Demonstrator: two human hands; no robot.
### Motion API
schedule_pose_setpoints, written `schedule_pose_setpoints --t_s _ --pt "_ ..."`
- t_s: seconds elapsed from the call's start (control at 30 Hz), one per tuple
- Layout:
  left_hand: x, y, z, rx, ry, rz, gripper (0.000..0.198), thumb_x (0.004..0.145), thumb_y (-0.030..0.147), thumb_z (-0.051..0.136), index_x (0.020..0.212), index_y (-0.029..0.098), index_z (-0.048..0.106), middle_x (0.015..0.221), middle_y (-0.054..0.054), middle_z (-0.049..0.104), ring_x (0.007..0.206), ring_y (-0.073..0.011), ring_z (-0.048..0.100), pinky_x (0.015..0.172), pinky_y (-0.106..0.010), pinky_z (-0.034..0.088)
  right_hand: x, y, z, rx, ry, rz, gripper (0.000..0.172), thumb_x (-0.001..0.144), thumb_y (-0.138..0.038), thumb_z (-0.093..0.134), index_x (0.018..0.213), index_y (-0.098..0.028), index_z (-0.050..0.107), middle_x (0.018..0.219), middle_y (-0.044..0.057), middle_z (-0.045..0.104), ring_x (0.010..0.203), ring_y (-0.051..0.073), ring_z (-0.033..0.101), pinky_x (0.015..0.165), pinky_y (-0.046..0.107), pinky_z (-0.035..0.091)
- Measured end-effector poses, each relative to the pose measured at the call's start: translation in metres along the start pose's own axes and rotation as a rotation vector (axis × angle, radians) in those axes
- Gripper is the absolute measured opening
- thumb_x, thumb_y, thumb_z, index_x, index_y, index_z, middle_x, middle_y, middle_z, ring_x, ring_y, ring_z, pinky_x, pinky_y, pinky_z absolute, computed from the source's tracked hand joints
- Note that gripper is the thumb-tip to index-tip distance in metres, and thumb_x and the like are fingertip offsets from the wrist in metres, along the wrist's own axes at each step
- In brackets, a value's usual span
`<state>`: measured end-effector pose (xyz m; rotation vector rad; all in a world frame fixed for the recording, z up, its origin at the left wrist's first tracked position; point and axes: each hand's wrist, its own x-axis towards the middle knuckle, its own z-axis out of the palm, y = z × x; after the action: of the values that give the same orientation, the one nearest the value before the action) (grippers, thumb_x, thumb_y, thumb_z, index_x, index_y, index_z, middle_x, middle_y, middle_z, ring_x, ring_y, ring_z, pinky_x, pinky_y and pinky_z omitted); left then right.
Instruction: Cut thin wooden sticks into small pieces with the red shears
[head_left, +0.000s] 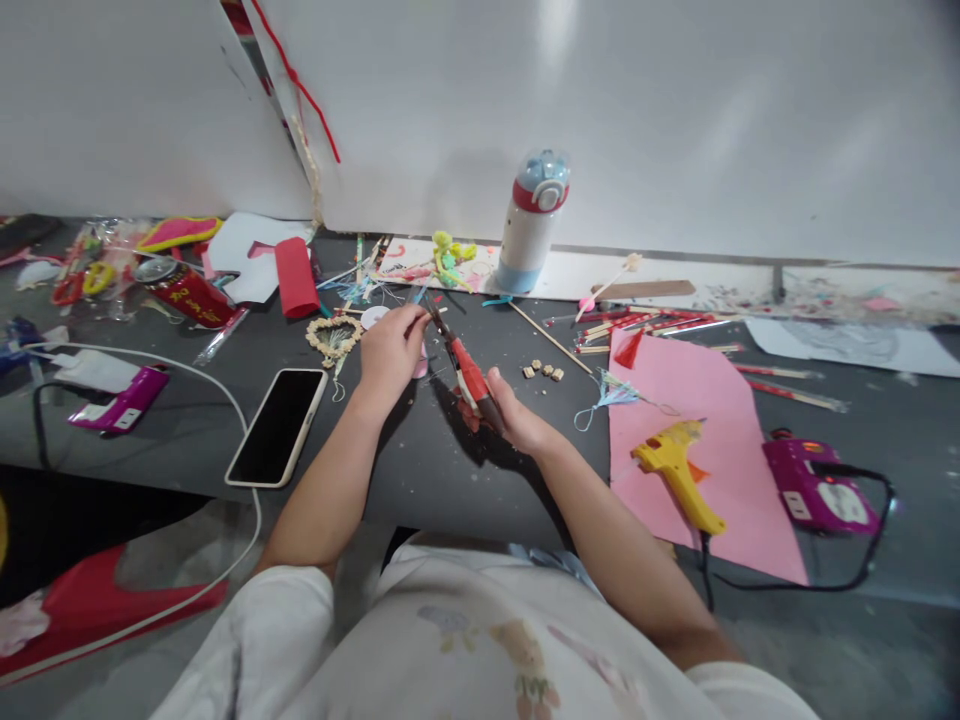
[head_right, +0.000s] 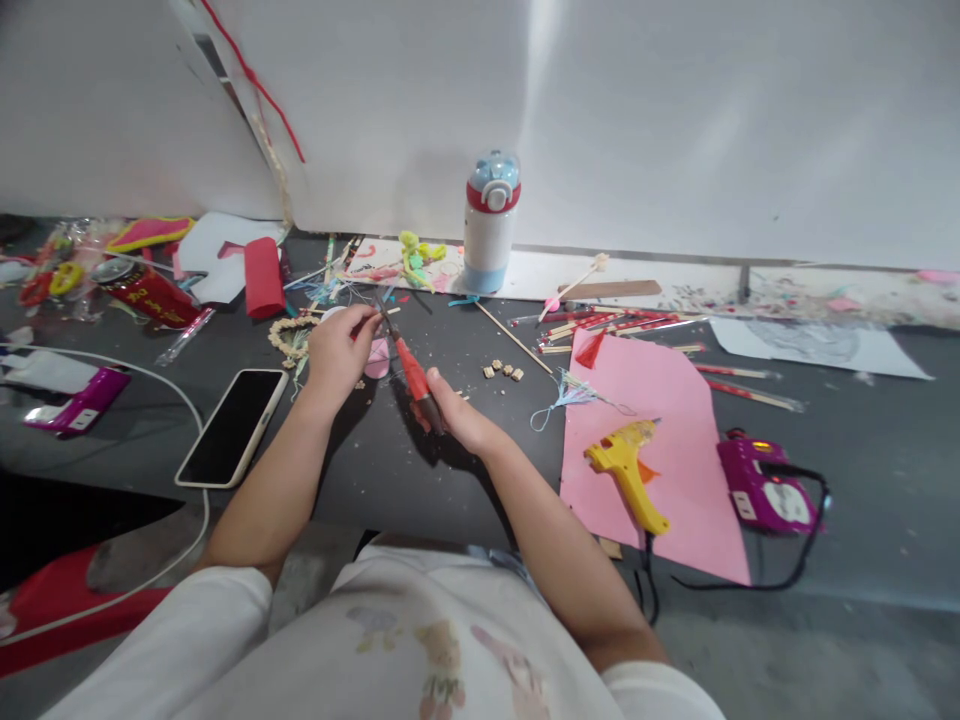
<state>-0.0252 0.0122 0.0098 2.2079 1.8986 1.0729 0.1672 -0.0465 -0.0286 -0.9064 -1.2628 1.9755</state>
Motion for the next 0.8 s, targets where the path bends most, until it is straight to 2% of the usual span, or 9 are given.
schedule_pose_setpoints --t_s 0.27,0.37,0.43,0.53,0.63,0.73,0.8 --pt "0.0 0.004 -0.002 -0.005 -0.03 -0.016 0.02 0.095 0.033 0.054 0.09 0.02 0.069 0.082 -0.003 0.071 0.082 -0.0181 0.065 0.074 -0.027 0.044 0.002 0.002 0.001 0.029 -0.023 -0.066 0.049 0.085 -0.069 0.053 0.086 -0.021 0.056 0.064 0.0 0.046 0.057 0.014 0.041 0.055 0.03 0.03" --pt "0.0 0.004 0.001 -0.101 -0.041 -0.116 0.024 0.095 0.038 0.053 0.1 0.02 0.067 0.089 -0.005 0.073 0.084 -0.0182 0.067 0.077 -0.028 0.047 0.003 0.003 0.001 0.039 -0.001 -0.053 0.048 0.084 -0.069 0.053 0.085 -0.021 0.054 0.067 0.0 0.048 0.057 0.014 0.042 0.054 0.029 0.03" --pt "-0.001 0.005 0.006 -0.29 -0.123 -0.242 0.034 0.095 0.048 0.05 0.107 0.019 0.064 0.094 -0.006 0.074 0.083 -0.018 0.069 0.077 -0.029 0.051 0.004 0.003 0.0 0.036 0.01 -0.054 0.049 0.085 -0.069 0.052 0.084 -0.021 0.054 0.069 0.001 0.05 0.058 0.014 0.044 0.054 0.029 0.031" --pt "-0.004 0.012 0.012 -0.653 -0.399 -0.438 0.054 0.091 0.067 0.046 0.102 0.017 0.064 0.092 -0.01 0.075 0.08 -0.0193 0.071 0.07 -0.03 0.055 0.006 0.002 -0.002 -0.01 0.008 -0.1 0.051 0.088 -0.071 0.046 0.078 -0.021 0.053 0.066 0.001 0.05 0.057 0.014 0.043 0.054 0.029 0.031" --pt "-0.011 0.024 0.014 -0.853 -0.619 -0.469 0.068 0.078 0.079 0.053 0.096 0.015 0.065 0.091 -0.011 0.075 0.083 -0.0219 0.072 0.076 -0.034 0.056 0.006 0.002 -0.003 -0.084 0.033 -0.169 0.055 0.09 -0.072 0.041 0.072 -0.021 0.051 0.062 0.002 0.049 0.057 0.015 0.042 0.054 0.03 0.031" --pt "-0.016 0.035 0.013 -0.869 -0.633 -0.453 0.072 0.063 0.076 0.071 0.101 0.015 0.064 0.094 -0.011 0.075 0.089 -0.0236 0.071 0.085 -0.038 0.054 0.005 0.002 -0.004 -0.138 0.078 -0.206 0.054 0.09 -0.072 0.042 0.076 -0.021 0.053 0.066 0.002 0.052 0.062 0.015 0.045 0.055 0.029 0.034" --pt "-0.018 0.039 0.013 -0.876 -0.612 -0.472 0.072 0.059 0.071 0.077 0.1 0.014 0.064 0.093 -0.011 0.075 0.091 -0.0242 0.07 0.087 -0.039 0.052 0.004 0.003 -0.005 -0.149 0.097 -0.206 0.054 0.09 -0.072 0.043 0.082 -0.02 0.055 0.069 0.002 0.053 0.065 0.016 0.046 0.057 0.029 0.036"
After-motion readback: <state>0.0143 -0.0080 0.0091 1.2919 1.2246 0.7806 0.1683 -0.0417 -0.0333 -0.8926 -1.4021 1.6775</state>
